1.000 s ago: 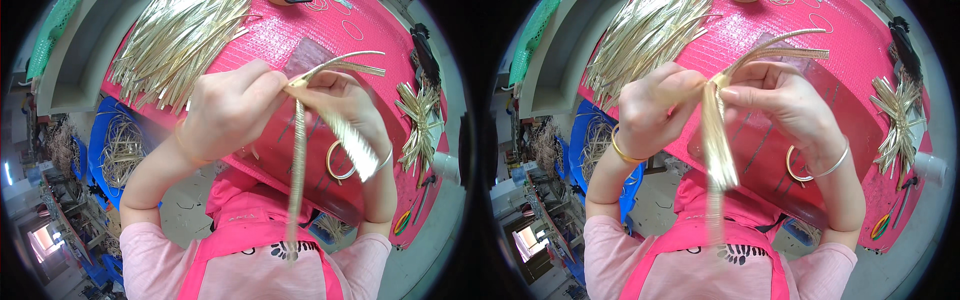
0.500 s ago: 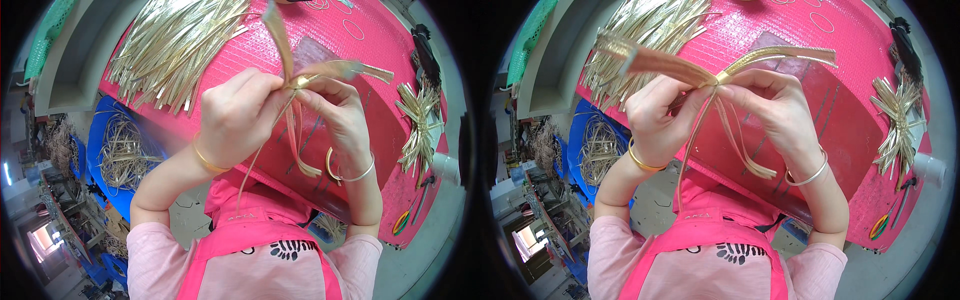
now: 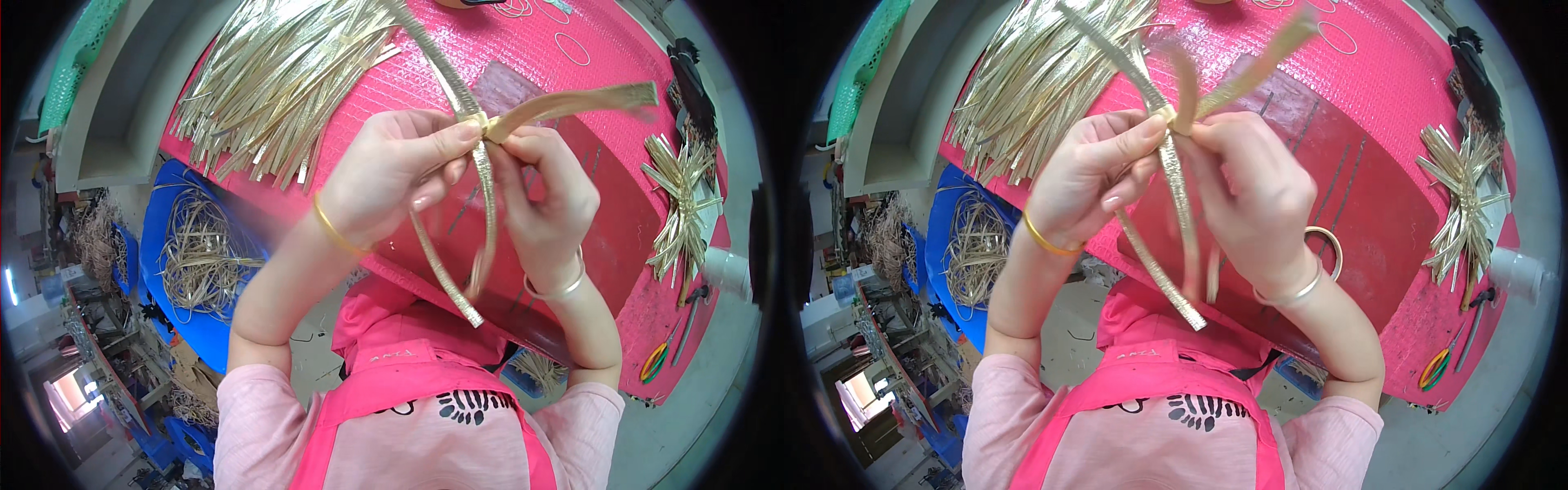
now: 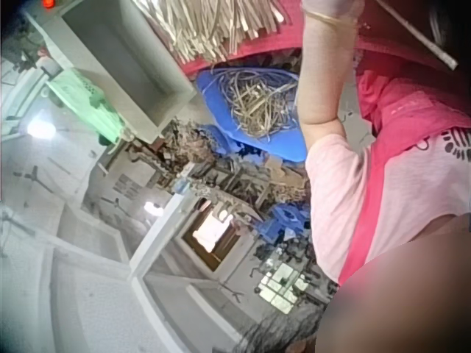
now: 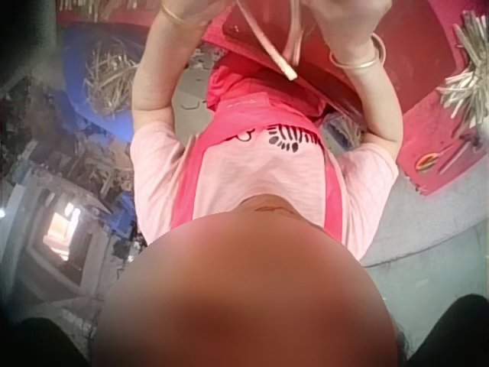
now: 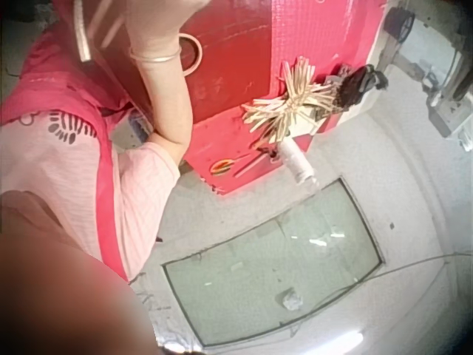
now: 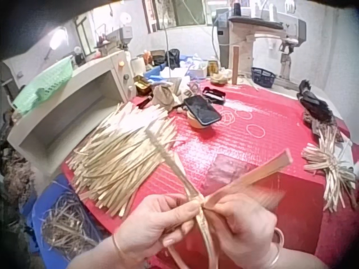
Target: Weaving a decorative ornament using gold-colored strips.
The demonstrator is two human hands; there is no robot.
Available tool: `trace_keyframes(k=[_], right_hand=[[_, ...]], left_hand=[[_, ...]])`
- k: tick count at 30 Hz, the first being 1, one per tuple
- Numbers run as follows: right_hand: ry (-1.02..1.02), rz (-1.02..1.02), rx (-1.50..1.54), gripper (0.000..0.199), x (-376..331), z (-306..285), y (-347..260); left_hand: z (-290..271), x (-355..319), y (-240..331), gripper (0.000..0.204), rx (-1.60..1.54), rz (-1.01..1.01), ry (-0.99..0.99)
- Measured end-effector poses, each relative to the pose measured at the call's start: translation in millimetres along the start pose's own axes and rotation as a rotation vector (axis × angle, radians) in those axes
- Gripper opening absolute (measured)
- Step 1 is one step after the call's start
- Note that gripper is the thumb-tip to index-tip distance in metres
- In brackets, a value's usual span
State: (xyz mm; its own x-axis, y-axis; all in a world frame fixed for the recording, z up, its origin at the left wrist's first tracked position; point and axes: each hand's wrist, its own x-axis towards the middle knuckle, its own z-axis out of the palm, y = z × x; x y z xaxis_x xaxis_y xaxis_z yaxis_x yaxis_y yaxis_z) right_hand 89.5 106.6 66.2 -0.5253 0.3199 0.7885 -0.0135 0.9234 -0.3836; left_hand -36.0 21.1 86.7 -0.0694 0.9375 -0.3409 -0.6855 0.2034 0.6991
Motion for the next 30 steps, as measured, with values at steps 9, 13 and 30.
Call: trace_keyframes(k=[9, 13, 30], right_hand=[[-0.174, 1.05, 0.997, 0.008, 0.5, -19.5, 0.8], [-0.306, 1.19, 1.126, 0.01, -2.0, -23.0, 2.5], [-0.089, 1.265, 1.654, 0.019, -28.9, -12.2, 5.0]], left_hand=[[16.2, -4.0, -10.3, 0.014, 0.461, 0.347, 0.185], [10.3, -7.1, 10.0, 0.017, 0.676, 0.067, 0.048], [-3.4, -0.9, -12.8, 0.014, 0.258, -0.058, -0.11]])
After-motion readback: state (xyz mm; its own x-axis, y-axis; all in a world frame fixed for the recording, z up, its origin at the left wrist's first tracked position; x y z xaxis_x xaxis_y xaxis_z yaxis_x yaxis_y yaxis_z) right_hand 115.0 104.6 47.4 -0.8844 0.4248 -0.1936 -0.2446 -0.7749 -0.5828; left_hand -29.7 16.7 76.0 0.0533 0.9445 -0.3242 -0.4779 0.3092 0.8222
